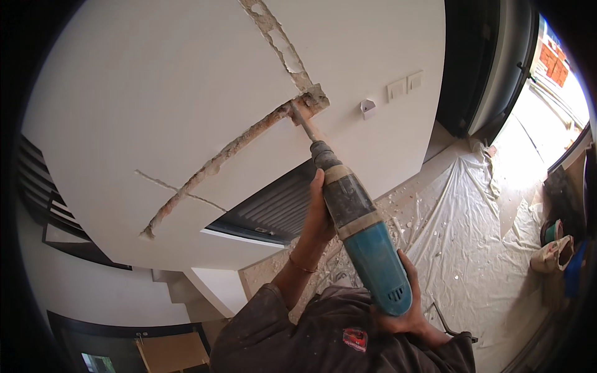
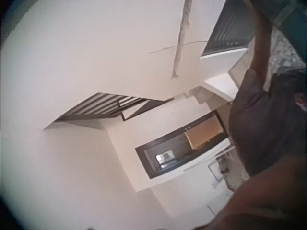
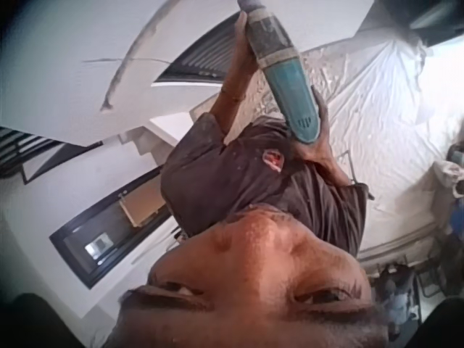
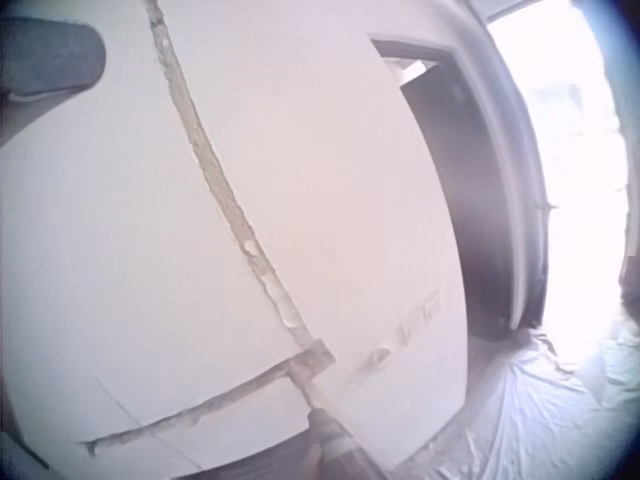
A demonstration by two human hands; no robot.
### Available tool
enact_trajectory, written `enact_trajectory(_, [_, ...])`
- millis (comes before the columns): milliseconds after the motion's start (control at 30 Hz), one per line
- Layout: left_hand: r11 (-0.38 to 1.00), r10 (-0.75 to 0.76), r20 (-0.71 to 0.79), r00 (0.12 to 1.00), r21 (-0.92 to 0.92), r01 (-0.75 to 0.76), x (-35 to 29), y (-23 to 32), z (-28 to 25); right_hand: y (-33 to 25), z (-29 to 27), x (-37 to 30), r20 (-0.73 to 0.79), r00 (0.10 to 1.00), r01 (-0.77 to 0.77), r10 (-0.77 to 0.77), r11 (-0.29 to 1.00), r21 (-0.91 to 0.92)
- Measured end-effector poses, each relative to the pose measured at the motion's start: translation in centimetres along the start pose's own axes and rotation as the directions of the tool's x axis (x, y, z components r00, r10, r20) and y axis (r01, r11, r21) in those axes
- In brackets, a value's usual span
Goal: The person uses a rotary hammer to create a path in a wall, removes debris using a hammer and chisel to deepen the groove, and reviews a printed architectural plan.
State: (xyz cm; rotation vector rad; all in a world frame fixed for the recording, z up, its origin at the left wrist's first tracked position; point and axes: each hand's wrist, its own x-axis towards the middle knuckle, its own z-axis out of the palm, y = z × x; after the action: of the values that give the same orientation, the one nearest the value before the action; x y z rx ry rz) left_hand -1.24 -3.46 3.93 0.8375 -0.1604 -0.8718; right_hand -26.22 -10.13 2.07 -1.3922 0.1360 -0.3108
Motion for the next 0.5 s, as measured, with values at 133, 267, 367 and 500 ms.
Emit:
enact_trajectory(133, [0.992,0.090,-0.032,0.995,0.088,-0.087,-0.6,-0.3,-1.4,2.3,0.8,-1.7,0.063,0.998,-0.002,0.003,1.000,-0.015])
enact_trajectory(267, [0.997,0.012,-0.054,0.998,0.076,-0.008,-3.6,-0.6,-2.5,7.6,3.5,-4.4,0.018,0.994,0.104,-0.104,0.994,-0.045])
enact_trajectory(367, [0.997,-0.041,-0.063,0.997,0.062,0.045,-5.0,-0.2,-4.8,8.8,7.0,-5.2,-0.049,0.981,0.187,-0.189,0.981,-0.043])
enact_trajectory(500, [0.993,-0.073,-0.005,0.997,0.090,0.073,-5.5,2.2,-8.3,9.4,12.3,-4.0,-0.101,0.962,0.236,-0.252,0.960,-0.148])
